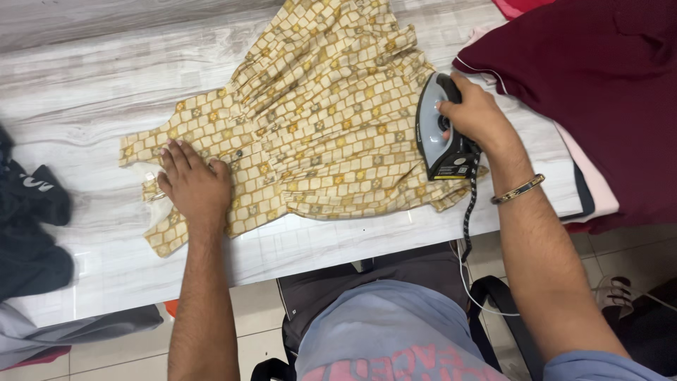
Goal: The person irons a patterned dress on a table, smoothing the fabric with an iron. They then switch to a black t-shirt, ironing both the back and front sides.
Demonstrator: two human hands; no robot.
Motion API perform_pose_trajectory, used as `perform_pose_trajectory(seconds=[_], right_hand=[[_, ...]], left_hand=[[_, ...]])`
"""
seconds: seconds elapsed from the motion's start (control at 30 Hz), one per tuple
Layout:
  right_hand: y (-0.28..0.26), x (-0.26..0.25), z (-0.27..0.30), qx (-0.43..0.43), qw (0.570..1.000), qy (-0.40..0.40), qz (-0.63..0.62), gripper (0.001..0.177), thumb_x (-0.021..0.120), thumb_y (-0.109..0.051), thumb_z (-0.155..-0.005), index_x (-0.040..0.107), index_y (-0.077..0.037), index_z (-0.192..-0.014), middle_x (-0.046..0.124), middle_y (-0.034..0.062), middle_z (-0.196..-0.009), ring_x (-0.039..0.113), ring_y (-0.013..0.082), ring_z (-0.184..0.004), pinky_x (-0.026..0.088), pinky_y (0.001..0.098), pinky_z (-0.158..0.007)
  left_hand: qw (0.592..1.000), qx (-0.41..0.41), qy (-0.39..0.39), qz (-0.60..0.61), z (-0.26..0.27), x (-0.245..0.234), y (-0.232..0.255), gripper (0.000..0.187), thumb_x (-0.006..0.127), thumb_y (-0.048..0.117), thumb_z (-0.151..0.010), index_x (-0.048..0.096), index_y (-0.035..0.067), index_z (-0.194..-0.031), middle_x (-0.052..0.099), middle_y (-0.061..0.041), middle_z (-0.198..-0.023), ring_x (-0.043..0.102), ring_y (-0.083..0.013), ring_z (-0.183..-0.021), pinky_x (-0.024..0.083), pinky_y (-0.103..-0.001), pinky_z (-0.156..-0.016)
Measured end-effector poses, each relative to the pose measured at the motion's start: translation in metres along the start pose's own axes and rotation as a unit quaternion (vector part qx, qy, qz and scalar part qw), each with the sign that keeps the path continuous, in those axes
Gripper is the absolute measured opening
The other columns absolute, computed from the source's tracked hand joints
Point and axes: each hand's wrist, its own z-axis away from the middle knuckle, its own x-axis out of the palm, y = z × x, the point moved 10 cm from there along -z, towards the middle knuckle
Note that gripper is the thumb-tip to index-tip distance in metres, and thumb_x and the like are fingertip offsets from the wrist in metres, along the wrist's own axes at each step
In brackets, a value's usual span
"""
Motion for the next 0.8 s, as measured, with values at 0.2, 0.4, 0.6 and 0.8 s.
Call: perform_pose_trajectory(seconds=[0.2, 0.4, 0.6, 0.8], right_hand=[[-0.061, 0.037, 0.035, -0.067, 0.995, -0.026, 0.073, 0.077, 0.068, -0.009, -0.087, 0.034, -0.009, -0.156, 0.067, 0.0258, -0.123, 0.075, 0.0240, -0.062, 0.062, 0.0354, -0.057], [-0.132, 0.165, 0.052, -0.162, 0.928, -0.265, 0.206, 0.080, 0.069, -0.024, -0.087, 0.033, -0.028, -0.157, 0.072, 0.0187, -0.113, 0.077, 0.0319, -0.084, 0.063, 0.0449, -0.072], [-0.191, 0.244, 0.034, -0.301, 0.881, -0.234, 0.280, 0.064, 0.066, -0.028, -0.095, 0.044, -0.026, -0.155, 0.076, 0.0148, -0.094, 0.071, 0.0257, -0.077, 0.059, 0.0389, -0.068], [-0.199, 0.220, -0.044, -0.206, 0.910, -0.156, 0.323, 0.051, 0.043, -0.021, -0.108, 0.038, -0.027, -0.158, 0.069, 0.0111, -0.089, 0.064, 0.0195, -0.057, 0.056, 0.0363, -0.045]], left_hand=[[1.000, 0.018, 0.016, -0.016, -0.001, -0.007, 0.007, 0.068, 0.050, 0.028, -0.098, 0.045, -0.015, -0.150, 0.040, -0.033, -0.160, 0.031, -0.0456, -0.151, 0.020, -0.066, -0.115], [0.998, -0.008, -0.031, 0.062, -0.023, -0.012, 0.034, 0.055, 0.053, 0.019, -0.094, 0.057, -0.003, -0.144, 0.057, -0.019, -0.151, 0.049, -0.0305, -0.143, 0.022, -0.059, -0.124], [0.999, 0.029, 0.038, 0.010, -0.039, -0.003, 0.047, 0.056, 0.050, 0.026, -0.103, 0.052, -0.003, -0.151, 0.049, -0.023, -0.157, 0.041, -0.0373, -0.148, 0.024, -0.062, -0.115], [1.000, 0.019, 0.009, 0.000, -0.044, 0.005, 0.044, 0.059, 0.049, 0.032, -0.103, 0.049, 0.001, -0.153, 0.043, -0.023, -0.162, 0.036, -0.0366, -0.151, 0.025, -0.062, -0.115]])
